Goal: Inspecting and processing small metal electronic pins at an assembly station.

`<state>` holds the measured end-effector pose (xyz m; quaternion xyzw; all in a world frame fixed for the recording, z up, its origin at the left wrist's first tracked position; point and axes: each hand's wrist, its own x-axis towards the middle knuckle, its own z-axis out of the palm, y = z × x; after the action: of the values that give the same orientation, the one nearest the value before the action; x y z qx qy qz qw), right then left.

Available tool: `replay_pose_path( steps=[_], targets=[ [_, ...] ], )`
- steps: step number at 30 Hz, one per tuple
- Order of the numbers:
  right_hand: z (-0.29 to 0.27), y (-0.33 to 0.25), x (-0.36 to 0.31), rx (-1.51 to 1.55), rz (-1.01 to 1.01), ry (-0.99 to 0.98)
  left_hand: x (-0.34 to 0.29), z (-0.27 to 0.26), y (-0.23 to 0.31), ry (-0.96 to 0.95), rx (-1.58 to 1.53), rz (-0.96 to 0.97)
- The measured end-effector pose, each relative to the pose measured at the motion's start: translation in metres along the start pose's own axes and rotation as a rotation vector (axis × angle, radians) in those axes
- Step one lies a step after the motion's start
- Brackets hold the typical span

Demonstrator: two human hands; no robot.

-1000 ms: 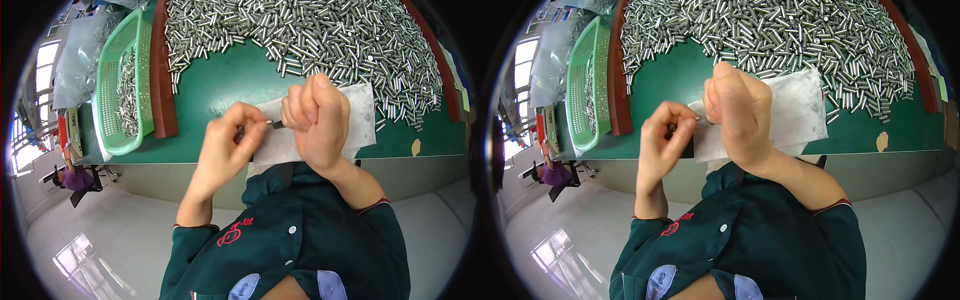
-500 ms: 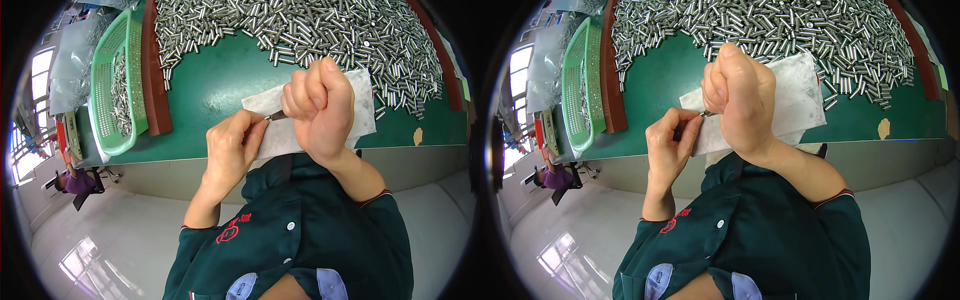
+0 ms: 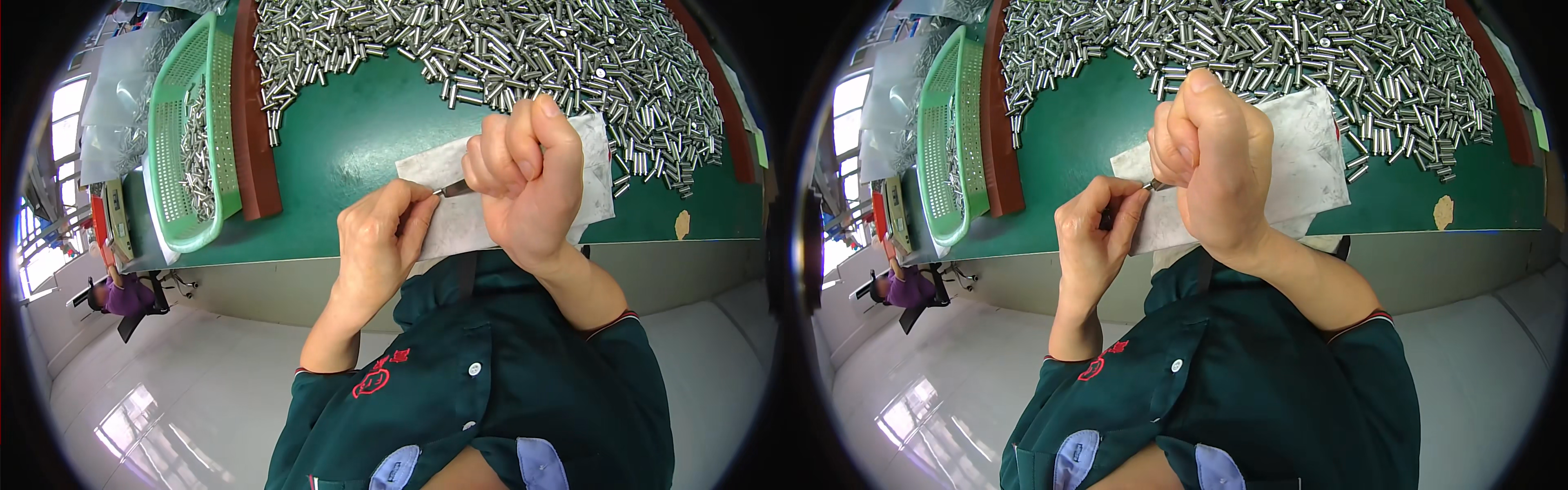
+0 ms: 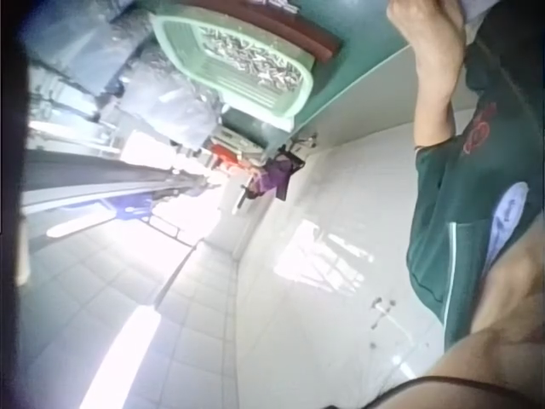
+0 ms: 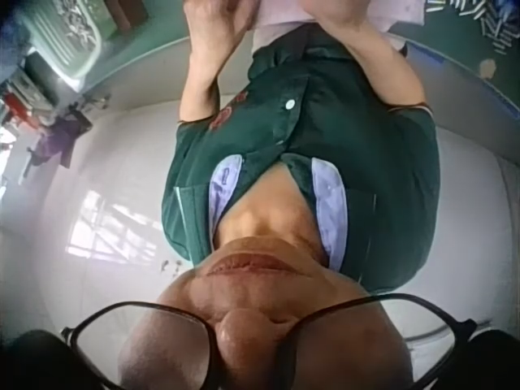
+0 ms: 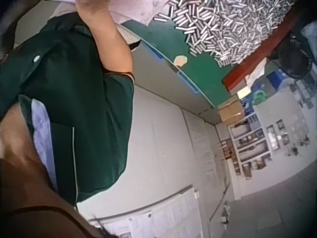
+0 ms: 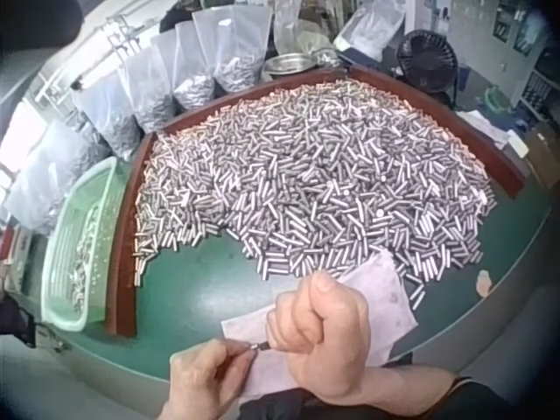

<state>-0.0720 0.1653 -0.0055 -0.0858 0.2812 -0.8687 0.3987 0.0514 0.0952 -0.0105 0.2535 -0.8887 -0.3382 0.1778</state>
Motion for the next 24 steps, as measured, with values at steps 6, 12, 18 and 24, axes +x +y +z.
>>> replay_pose_path(
  steps=[6, 12, 18, 24],
  targets=[
    [0.002, 0.002, -0.002, -0.149, -0.037, -0.025, 0.001, 0.001, -0.001, 0.002, -0.013, 0.008],
    [0.008, 0.008, -0.007, -0.381, -0.163, -0.129, 0.001, 0.001, 0.001, 0.013, -0.022, 0.020],
    [0.010, 0.012, -0.008, -0.439, -0.225, -0.171, 0.003, -0.001, 0.005, -0.006, 0.009, 0.025],
    [0.013, 0.006, -0.004, -0.401, -0.160, -0.112, 0.000, -0.002, 0.008, 0.019, -0.045, -0.054]
  ],
)
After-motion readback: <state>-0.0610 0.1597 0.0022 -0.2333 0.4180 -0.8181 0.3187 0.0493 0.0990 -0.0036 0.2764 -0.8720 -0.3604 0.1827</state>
